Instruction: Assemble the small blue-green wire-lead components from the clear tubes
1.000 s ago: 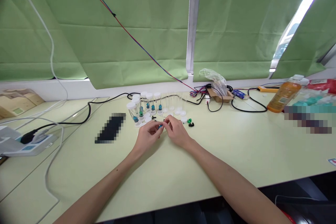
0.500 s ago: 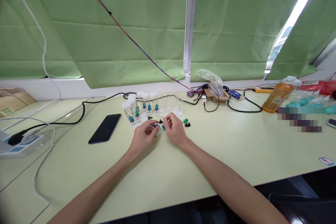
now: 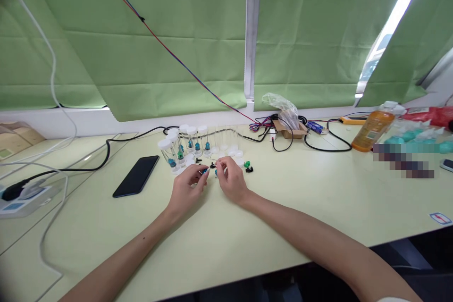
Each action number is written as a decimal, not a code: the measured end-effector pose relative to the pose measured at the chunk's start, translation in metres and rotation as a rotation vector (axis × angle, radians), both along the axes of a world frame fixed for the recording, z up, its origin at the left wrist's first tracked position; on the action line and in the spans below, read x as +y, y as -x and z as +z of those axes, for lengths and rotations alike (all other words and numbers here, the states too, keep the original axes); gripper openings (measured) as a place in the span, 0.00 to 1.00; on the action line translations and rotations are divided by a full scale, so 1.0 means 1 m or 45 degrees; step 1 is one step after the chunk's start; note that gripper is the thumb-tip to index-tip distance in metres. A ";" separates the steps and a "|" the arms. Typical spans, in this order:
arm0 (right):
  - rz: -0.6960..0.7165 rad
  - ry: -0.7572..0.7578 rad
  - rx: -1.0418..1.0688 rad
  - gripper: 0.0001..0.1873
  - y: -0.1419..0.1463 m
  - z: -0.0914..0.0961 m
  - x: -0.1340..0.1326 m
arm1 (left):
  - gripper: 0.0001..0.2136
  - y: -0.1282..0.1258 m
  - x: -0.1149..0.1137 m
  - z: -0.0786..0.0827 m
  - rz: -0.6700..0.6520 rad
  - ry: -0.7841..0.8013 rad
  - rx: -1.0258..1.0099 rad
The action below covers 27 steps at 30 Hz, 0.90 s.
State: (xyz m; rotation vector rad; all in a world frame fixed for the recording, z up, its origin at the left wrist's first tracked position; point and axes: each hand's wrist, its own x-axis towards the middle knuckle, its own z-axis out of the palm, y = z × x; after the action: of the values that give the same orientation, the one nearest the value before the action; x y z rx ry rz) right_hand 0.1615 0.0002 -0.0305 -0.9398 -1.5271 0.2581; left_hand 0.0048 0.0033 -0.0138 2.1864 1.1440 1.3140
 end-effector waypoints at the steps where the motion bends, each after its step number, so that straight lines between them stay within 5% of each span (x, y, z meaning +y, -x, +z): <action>1: 0.015 0.000 0.001 0.07 -0.001 0.000 -0.001 | 0.08 0.000 -0.002 0.000 0.002 -0.040 -0.005; 9: 0.140 0.023 0.100 0.07 -0.005 0.000 -0.010 | 0.07 -0.010 -0.014 0.000 0.039 -0.312 -0.064; 27: 0.121 0.077 0.239 0.06 -0.017 0.003 -0.016 | 0.09 -0.017 -0.012 -0.006 -0.033 0.055 -0.132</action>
State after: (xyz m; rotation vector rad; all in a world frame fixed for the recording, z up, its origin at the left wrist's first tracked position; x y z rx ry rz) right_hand 0.1784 -0.0162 -0.0279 -0.8663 -1.3986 0.4505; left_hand 0.0220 -0.0091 -0.0201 2.0700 1.0909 1.3619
